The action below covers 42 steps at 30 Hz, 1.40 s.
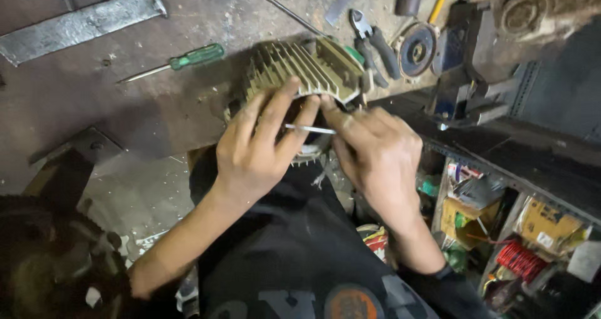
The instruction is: The person works on a disassembled electric motor stator, using pliers and a screwdriver to strip, cut, and arrange copper windings. The person repeatedly adjusts the wires and uses tools to manipulate the internal components of the stator.
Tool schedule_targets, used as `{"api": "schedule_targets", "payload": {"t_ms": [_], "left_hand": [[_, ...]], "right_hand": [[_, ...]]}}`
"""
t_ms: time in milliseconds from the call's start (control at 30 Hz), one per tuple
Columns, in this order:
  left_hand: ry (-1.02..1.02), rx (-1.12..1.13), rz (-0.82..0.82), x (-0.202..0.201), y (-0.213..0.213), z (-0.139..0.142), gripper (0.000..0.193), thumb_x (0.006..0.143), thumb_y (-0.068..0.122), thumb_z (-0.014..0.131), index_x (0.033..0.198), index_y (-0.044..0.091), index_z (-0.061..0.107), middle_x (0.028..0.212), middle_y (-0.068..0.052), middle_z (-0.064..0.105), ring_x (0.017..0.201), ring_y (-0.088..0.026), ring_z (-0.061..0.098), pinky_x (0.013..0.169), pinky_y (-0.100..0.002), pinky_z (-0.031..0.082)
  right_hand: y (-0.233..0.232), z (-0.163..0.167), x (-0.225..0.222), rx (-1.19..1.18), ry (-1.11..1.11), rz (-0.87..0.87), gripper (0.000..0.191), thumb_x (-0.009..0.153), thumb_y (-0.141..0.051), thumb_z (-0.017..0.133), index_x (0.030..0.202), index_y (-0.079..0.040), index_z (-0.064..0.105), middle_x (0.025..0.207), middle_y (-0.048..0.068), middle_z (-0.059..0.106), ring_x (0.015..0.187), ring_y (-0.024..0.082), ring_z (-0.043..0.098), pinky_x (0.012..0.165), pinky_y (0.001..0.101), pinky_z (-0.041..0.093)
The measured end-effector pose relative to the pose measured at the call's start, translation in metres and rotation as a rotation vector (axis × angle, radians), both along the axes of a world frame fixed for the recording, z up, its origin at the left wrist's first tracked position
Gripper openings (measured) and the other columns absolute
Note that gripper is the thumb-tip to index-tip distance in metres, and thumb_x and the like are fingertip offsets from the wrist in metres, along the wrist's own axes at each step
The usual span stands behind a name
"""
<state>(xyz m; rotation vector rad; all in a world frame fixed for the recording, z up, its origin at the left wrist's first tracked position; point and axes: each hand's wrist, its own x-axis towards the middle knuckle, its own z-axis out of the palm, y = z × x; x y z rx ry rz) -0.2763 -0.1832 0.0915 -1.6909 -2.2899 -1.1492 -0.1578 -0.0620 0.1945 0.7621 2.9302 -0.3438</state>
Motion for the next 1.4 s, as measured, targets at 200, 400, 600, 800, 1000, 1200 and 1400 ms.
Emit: {"api": "schedule_targets", "payload": {"t_ms": [200, 400, 600, 800, 1000, 1200, 1400], "left_hand": [[0.11, -0.084, -0.024, 0.013, -0.008, 0.01, 0.028, 0.104, 0.01, 0.062, 0.131, 0.006, 0.069, 0.137, -0.019, 0.061, 0.115, -0.036, 0.065, 0.099, -0.04, 0.06], [0.14, -0.04, -0.001, 0.018, -0.009, 0.005, 0.022, 0.109, 0.012, 0.065, 0.129, 0.005, 0.068, 0.138, -0.02, 0.061, 0.116, -0.037, 0.066, 0.099, -0.041, 0.061], [0.111, 0.033, 0.006, 0.017, -0.014, 0.001, 0.019, 0.11, 0.015, 0.07, 0.128, 0.01, 0.069, 0.138, -0.016, 0.062, 0.117, -0.035, 0.067, 0.098, -0.04, 0.062], [0.13, 0.029, -0.007, 0.018, -0.018, -0.001, 0.026, 0.108, 0.011, 0.067, 0.134, 0.011, 0.069, 0.142, -0.017, 0.06, 0.119, -0.036, 0.067, 0.101, -0.041, 0.062], [0.142, 0.012, -0.009, 0.021, -0.018, -0.001, 0.03, 0.107, 0.012, 0.064, 0.137, 0.008, 0.069, 0.142, -0.02, 0.059, 0.118, -0.037, 0.066, 0.101, -0.042, 0.062], [0.263, -0.057, 0.006, 0.023, -0.013, 0.004, 0.028, 0.106, 0.013, 0.063, 0.133, 0.004, 0.069, 0.139, -0.025, 0.06, 0.118, -0.038, 0.064, 0.098, -0.043, 0.061], [0.305, -0.08, 0.014, 0.031, -0.014, -0.001, 0.024, 0.108, 0.011, 0.064, 0.13, 0.003, 0.069, 0.138, -0.026, 0.06, 0.118, -0.038, 0.064, 0.099, -0.044, 0.061]], "right_hand": [[-0.033, 0.03, 0.029, -0.004, 0.161, -0.283, 0.057, 0.102, 0.005, 0.06, 0.156, -0.002, 0.046, 0.126, 0.024, 0.063, 0.107, 0.04, 0.064, 0.095, 0.0431, 0.055], [-0.06, 0.034, 0.043, -0.128, 0.17, -0.231, 0.052, 0.096, 0.002, 0.065, 0.146, -0.002, 0.049, 0.131, 0.026, 0.066, 0.111, 0.042, 0.07, 0.094, 0.0445, 0.056], [-0.07, 0.016, 0.04, -0.228, 0.122, -0.321, 0.052, 0.094, 0.002, 0.068, 0.144, -0.006, 0.056, 0.103, 0.022, 0.067, 0.089, 0.042, 0.068, 0.077, 0.0454, 0.055], [-0.065, 0.014, 0.034, -0.173, 0.144, -0.296, 0.05, 0.093, 0.002, 0.069, 0.141, -0.006, 0.06, 0.104, 0.02, 0.067, 0.09, 0.04, 0.068, 0.078, 0.0445, 0.055], [-0.057, 0.015, 0.027, -0.137, 0.123, -0.265, 0.051, 0.09, 0.0, 0.072, 0.139, -0.007, 0.063, 0.099, 0.019, 0.067, 0.082, 0.036, 0.068, 0.074, 0.0433, 0.054], [-0.05, 0.045, 0.048, -0.107, 0.093, -0.22, 0.047, 0.091, -0.001, 0.072, 0.137, -0.007, 0.066, 0.103, 0.019, 0.072, 0.093, 0.034, 0.073, 0.093, 0.0406, 0.058], [-0.017, 0.021, 0.1, -0.057, 0.302, -0.347, 0.037, 0.102, -0.001, 0.067, 0.139, -0.002, 0.063, 0.128, 0.017, 0.073, 0.115, 0.023, 0.074, 0.104, 0.0324, 0.057]]}}
